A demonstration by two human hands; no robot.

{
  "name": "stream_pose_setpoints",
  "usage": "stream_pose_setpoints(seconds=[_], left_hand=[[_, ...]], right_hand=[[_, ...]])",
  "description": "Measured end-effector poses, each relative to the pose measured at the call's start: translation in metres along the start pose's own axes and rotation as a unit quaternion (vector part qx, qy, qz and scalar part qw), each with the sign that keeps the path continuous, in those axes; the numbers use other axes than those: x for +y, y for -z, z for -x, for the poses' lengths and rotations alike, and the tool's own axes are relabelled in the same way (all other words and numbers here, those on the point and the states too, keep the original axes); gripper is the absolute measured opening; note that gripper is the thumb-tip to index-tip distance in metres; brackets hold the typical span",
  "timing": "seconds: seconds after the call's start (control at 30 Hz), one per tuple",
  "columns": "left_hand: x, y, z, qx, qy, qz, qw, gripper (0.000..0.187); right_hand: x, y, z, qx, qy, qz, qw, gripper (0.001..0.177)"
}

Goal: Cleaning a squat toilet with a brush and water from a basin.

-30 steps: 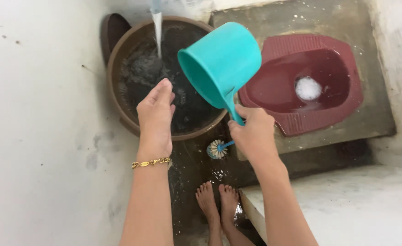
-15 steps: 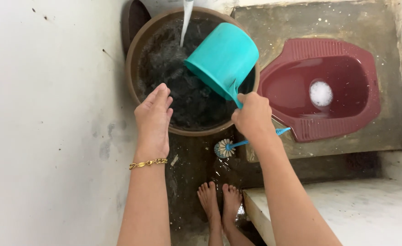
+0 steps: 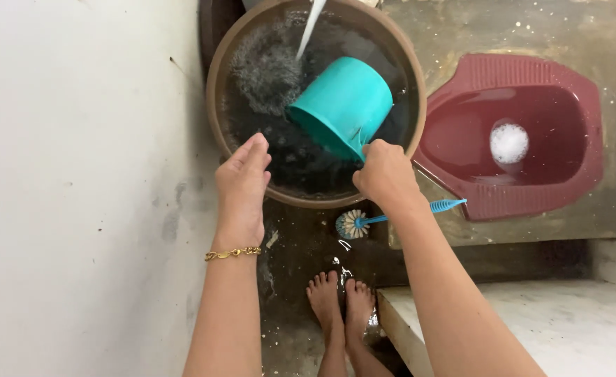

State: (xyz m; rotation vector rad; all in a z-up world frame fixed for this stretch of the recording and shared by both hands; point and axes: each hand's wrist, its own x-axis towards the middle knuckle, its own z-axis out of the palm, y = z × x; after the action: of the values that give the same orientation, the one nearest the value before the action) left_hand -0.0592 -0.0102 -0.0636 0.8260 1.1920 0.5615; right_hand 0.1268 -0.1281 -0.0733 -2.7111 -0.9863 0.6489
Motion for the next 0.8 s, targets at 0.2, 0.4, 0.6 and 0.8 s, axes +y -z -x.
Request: stream_pose_setpoints(seconds=[0.2,0.4,0.6,0.8], left_hand=[[0.005,-0.008,0.001,-0.016,0.009,-0.015,1.0,0.056],[0.015,-0.017,0.005,-0.027,0.001,-0.028,0.999,0.056],[0.016,-0.025,0.003,-0.032,-0.003,-0.008,0.999,0.056],[0.032,-0.04,0.014,-0.056,-0.001,0.005,0.998,0.058]], right_hand=[[0.015,-0.019,-0.012,-0.001,0.03,0.001,1.0,0.022],[0.004,0.012,0.011,0.025,-0.04,-0.054,0.997,0.032],[0.005,0.03,0.023,-0.007,-0.163,-0.245,0.956,0.032],[0.01,0.065,0.045,-0.016,-0.169,-0.401,0.9,0.026]])
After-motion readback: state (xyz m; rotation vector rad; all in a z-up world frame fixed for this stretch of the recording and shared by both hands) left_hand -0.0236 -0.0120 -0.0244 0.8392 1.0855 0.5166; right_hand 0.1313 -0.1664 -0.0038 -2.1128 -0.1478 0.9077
